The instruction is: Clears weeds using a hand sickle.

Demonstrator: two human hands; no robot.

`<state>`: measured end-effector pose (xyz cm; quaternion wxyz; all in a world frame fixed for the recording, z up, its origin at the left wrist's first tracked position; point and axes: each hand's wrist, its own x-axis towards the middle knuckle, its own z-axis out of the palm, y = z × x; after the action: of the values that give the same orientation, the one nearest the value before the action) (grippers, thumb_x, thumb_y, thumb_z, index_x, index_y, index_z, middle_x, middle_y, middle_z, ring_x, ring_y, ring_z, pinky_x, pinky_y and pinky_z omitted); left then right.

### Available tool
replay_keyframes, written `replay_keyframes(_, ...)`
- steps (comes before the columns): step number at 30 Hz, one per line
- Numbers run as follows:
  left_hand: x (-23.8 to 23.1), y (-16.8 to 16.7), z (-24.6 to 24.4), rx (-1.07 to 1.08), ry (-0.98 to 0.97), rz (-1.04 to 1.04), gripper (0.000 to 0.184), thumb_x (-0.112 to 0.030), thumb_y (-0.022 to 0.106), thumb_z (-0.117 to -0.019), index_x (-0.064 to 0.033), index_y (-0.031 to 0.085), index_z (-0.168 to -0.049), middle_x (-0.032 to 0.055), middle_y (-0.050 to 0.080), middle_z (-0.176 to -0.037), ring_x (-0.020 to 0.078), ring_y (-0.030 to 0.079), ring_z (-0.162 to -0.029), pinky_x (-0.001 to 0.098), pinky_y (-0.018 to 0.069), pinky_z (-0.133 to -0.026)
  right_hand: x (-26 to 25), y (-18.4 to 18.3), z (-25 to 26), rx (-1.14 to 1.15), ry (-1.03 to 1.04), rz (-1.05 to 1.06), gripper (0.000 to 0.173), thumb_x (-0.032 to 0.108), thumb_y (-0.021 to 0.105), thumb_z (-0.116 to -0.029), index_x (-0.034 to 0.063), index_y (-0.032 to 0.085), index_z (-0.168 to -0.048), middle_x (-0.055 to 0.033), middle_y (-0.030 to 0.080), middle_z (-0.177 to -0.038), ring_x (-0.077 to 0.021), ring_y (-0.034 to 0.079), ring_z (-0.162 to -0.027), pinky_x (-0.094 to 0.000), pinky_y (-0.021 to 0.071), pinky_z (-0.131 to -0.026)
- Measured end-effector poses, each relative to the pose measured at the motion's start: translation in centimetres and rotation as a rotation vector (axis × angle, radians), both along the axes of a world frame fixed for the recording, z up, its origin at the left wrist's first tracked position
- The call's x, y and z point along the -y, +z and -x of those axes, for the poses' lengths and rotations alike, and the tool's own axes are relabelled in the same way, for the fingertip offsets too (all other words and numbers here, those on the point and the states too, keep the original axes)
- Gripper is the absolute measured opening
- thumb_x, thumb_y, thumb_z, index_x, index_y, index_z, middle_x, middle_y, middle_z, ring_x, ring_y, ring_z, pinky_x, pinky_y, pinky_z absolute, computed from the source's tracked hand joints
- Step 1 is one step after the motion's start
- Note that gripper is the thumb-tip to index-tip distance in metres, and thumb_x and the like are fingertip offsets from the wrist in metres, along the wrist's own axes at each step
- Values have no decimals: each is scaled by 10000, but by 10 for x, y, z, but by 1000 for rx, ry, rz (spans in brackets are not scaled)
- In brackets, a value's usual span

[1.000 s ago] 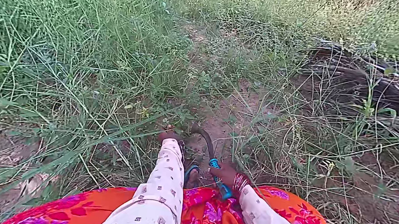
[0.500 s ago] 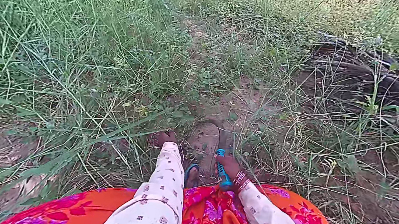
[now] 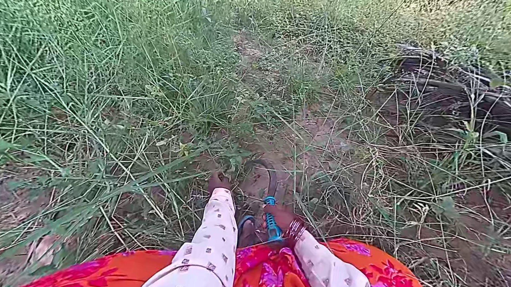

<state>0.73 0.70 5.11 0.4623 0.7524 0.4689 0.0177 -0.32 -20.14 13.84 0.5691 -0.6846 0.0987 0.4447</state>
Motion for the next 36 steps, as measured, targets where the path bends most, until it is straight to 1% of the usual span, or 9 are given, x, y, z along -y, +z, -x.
replay_keyframes(4,2,-5,-5,16,-83,-35,460,-218,578,-1063,-51,518,-1487,197,579,-1469,363,507,-1414,524,359,-1195,8,22,0,14,71,91,262,176,458,-1108,3,452,-1305,-39,518,-793,-105,549,-564,-237,510,-558)
replay_keyframes(9,4,-35,-16,76,108,-112,401,-195,514,-1080,-19,571,-1436,212,630,-1402,351,572,-1352,501,400,-1171,20,31,4,21,159,27,136,159,458,-1102,35,513,-1098,-5,541,-707,-79,556,-527,-213,511,-518)
replay_keyframes(11,0,-6,-5,16,37,25,427,-167,453,-1103,-30,489,-1506,214,548,-1498,340,503,-1423,492,363,-1195,11,22,11,74,138,66,185,153,489,-1090,-9,522,-1172,-28,549,-749,-94,560,-558,-232,514,-555)
replay_keyframes(16,1,-8,-1,53,85,26,393,-168,466,-1105,-45,530,-1472,235,583,-1447,380,546,-1372,530,409,-1153,-1,13,7,74,32,86,248,167,478,-1098,-34,506,-1240,-41,552,-745,-110,564,-547,-254,522,-560)
replay_keyframes(19,-4,-22,-4,53,68,14,398,-202,495,-1096,-47,549,-1459,220,602,-1430,363,557,-1363,525,414,-1153,-3,18,6,32,-152,-8,146,124,463,-1096,-14,507,-1111,-25,528,-665,-92,544,-485,-224,504,-485)
replay_keyframes(22,-3,-37,-8,74,90,-31,384,-219,514,-1080,-47,599,-1412,207,657,-1355,339,602,-1311,514,435,-1138,-3,21,6,0,-263,-70,156,134,443,-1103,0,489,-1167,-34,511,-687,-101,533,-485,-228,494,-468)
replay_keyframes(25,5,-14,-3,26,-6,-54,377,-170,496,-1088,-27,575,-1428,230,606,-1422,376,557,-1361,528,398,-1163,-2,17,0,7,-277,-83,197,159,432,-1113,1,467,-1225,-40,509,-723,-113,539,-511,-244,504,-495)
replay_keyframes(30,11,-7,1,-22,-76,-84,372,-158,498,-1086,-55,579,-1434,214,583,-1459,383,532,-1386,539,388,-1168,-2,7,-2,-7,-148,-4,203,182,470,-1105,1,499,-1191,-30,530,-720,-103,552,-530,-234,509,-522)
replay_keyframes(36,13,-6,0,-52,-80,-96,391,-168,487,-1090,-54,556,-1458,219,547,-1497,383,521,-1398,548,382,-1172,-1,-9,1,50,128,70,301,203,486,-1101,-26,483,-1296,-53,554,-803,-119,578,-593,-267,534,-602)
